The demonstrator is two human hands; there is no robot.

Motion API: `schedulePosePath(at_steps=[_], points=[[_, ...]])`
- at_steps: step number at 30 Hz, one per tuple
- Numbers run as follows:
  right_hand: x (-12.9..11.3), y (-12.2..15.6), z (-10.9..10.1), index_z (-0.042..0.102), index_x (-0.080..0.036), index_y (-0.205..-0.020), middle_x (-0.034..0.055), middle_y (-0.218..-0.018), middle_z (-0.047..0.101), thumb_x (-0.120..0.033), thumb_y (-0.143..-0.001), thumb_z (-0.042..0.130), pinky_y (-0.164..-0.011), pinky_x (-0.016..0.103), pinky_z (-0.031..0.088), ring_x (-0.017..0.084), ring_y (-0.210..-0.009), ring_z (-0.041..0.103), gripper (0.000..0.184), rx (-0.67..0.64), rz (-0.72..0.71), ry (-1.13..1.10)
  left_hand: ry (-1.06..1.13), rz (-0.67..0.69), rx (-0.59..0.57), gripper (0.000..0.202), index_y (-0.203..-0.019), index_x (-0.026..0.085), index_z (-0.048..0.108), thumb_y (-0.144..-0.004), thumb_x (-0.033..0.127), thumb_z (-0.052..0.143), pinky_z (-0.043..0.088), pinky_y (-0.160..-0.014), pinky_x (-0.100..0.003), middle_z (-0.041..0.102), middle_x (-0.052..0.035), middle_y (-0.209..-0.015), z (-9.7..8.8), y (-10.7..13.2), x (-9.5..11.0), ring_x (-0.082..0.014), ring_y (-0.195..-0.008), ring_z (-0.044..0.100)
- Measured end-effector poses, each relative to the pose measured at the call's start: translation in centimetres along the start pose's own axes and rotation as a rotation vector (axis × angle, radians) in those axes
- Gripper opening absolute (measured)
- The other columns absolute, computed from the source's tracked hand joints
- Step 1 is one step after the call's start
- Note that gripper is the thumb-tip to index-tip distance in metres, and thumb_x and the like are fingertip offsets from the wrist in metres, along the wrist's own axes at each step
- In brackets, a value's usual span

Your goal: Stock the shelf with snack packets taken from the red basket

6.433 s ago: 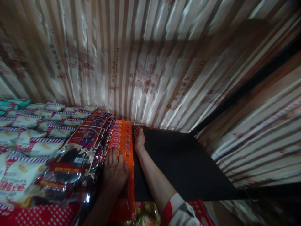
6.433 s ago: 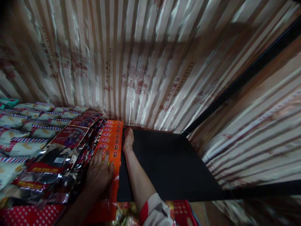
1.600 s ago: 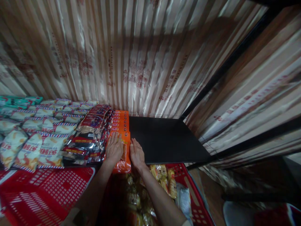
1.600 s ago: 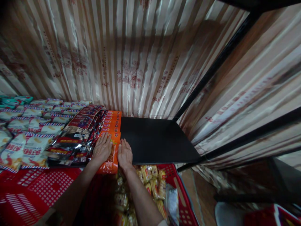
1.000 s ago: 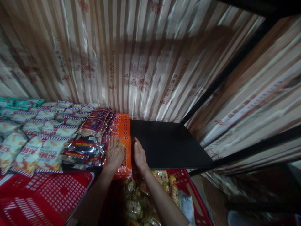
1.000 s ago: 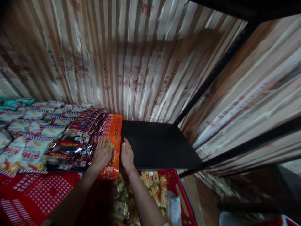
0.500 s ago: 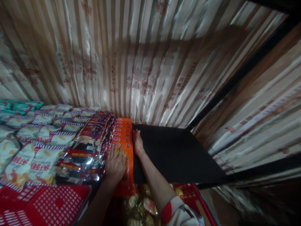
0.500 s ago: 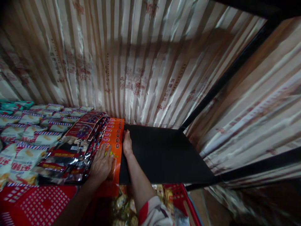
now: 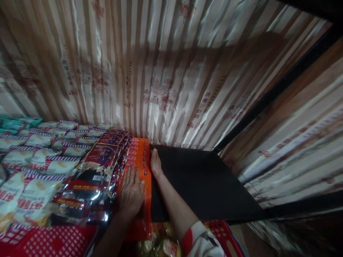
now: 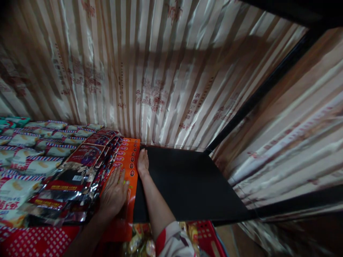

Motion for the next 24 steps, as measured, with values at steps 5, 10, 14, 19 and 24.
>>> schedulePosePath(at_steps=[5,10,14,19,24], points=[[-0.9,0.3,0.6,0.037,-0.006,-0.137,0.0113,-0.144,0.034,-0.05,-0.093,0.005,-0.114,0.033,0.014,0.017,-0.137,0.021,0.07,-0.064,0.107,0.021,-0.028,0.023,0.033,0.047,-0.124,0.005,0.052,-0.087,0.028,0.034,0.034,-0.106,-0.044,0.047,-0.0175,-0.135,0.4,-0.4,-0.4,-0.0278,-0.13,0.038],[-1.3,0.3,0.8,0.034,-0.005,-0.139,0.0105,-0.145,0.033,-0.052,-0.092,0.005,-0.114,0.033,0.013,0.018,-0.139,0.017,0.072,-0.078,0.056,0.072,-0.024,0.029,0.042,0.046,-0.123,0.006,0.053,-0.087,0.03,0.036,0.035,-0.106,-0.045,0.048,-0.0175,-0.135,0.4,-0.6,0.1,-0.0287,-0.129,0.038],[-1.3,0.2,1.1,0.03,-0.005,-0.14,0.0101,-0.147,0.03,-0.051,-0.093,0.005,-0.114,0.033,0.011,0.018,-0.139,0.013,0.071,-0.118,0.019,0.12,-0.045,0.043,0.038,0.045,-0.123,0.006,0.054,-0.088,0.028,0.036,0.036,-0.105,-0.046,0.047,-0.0184,-0.135,0.0,-0.7,0.5,-0.0292,-0.129,0.038],[-1.4,0.1,1.0,0.026,-0.009,-0.142,0.0063,-0.149,0.025,-0.047,-0.094,0.006,-0.114,0.035,0.009,0.018,-0.14,0.007,0.065,-0.129,-0.021,0.19,-0.047,0.047,0.049,0.044,-0.123,0.007,0.054,-0.087,0.026,0.038,0.035,-0.105,-0.046,0.046,-0.0178,-0.136,-0.6,-0.9,0.6,-0.0294,-0.13,0.037],[-2.5,0.5,0.7,0.033,-0.016,-0.141,0.0021,-0.148,0.029,-0.046,-0.095,0.008,-0.114,0.04,0.01,0.021,-0.14,0.006,0.06,-0.199,-0.072,0.314,-0.051,0.056,0.045,0.043,-0.122,0.007,0.055,-0.087,0.026,0.038,0.036,-0.105,-0.047,0.047,-0.0185,-0.135,-0.5,-0.9,0.6,-0.0295,-0.128,0.04]])
Point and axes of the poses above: each hand's wrist, its own y-axis away from the middle knuckle, its own z-axis out of the palm, x = y × z, the point moved 5 cm from there along -y, towards the middle knuckle
